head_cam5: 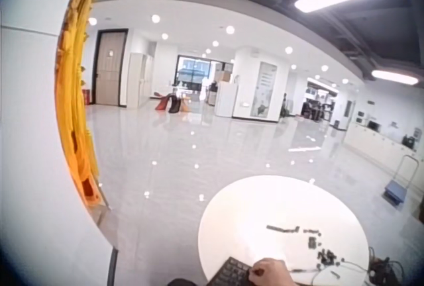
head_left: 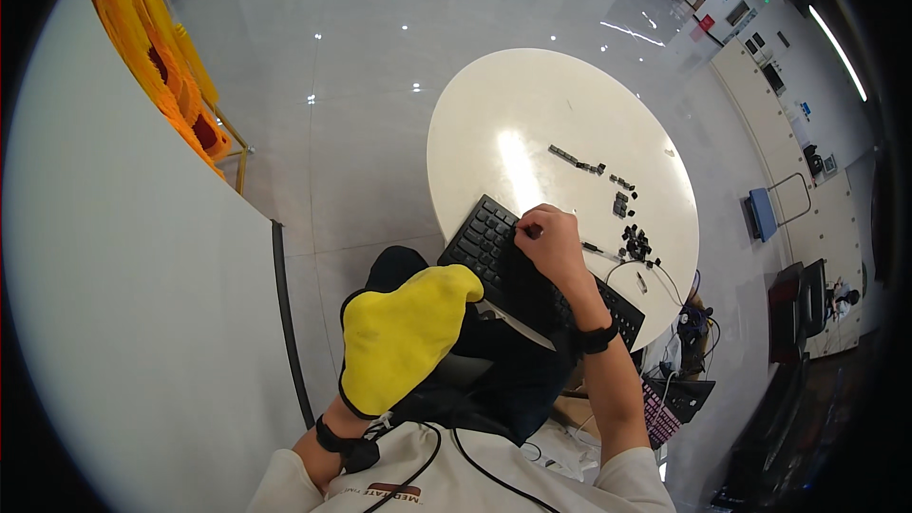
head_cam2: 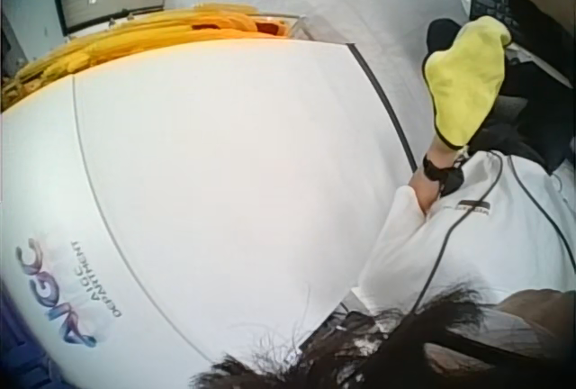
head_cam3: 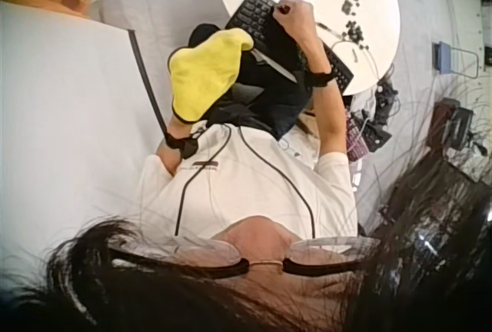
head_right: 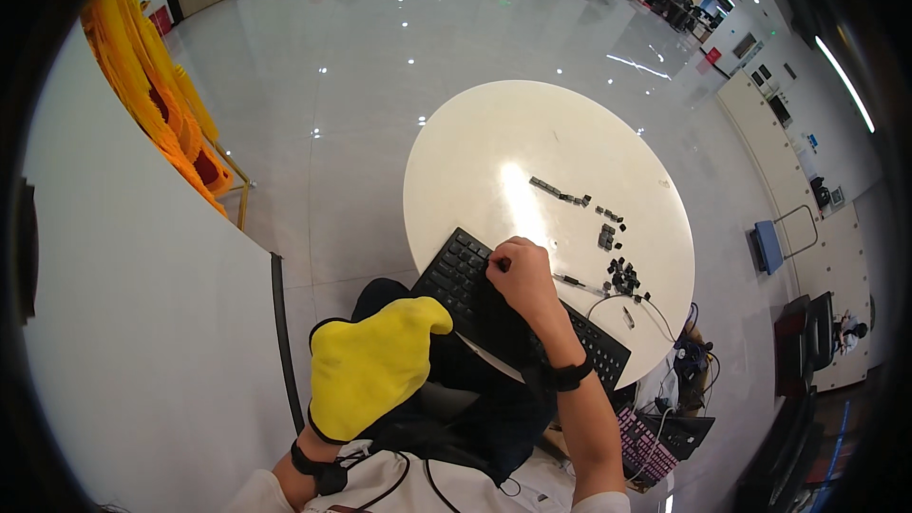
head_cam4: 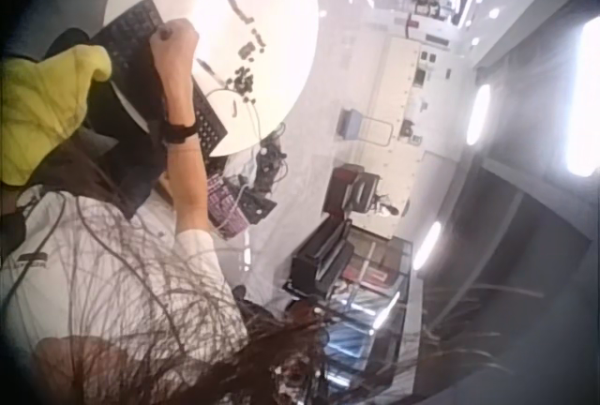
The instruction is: Replace or clean keycaps on a computer keyboard.
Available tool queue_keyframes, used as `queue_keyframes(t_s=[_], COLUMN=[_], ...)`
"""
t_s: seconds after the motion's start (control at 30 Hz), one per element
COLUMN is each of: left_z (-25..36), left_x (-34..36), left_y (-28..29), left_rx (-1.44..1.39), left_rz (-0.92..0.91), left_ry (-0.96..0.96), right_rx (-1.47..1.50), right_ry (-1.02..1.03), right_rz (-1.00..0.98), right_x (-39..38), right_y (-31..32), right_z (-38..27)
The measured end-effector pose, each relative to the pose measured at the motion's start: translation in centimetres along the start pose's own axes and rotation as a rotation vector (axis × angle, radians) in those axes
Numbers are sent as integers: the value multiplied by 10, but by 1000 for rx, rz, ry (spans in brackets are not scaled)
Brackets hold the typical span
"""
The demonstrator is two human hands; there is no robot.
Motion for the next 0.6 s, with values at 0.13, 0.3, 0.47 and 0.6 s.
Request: queue_keyframes(t_s=[0.13,0.3,0.47,0.6], left_z=[1,3,2,0], left_x=[2,4,1,-2], left_y=[-3,-5,-1,3], left_rx=[2,-1,0,-11], left_rz=[-6,-6,20,44], left_ry=[-5,-18,-12,1], right_rx=[-46,17,24,63], right_ry=[26,73,72,90], right_rz=[-4,31,10,38], right_x=[0,-2,-3,-8], right_y=[-2,1,-1,2], right_z=[0,2,3,7])
Point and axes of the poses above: each hand's wrist, its own x-axis towards the middle knuckle, its own y-axis out of the back of the hand, z = x × y, the point moved 8 cm from there along x, towards the middle knuckle, and after that the axes turned 4 degrees about x, right-handed, at the moved point
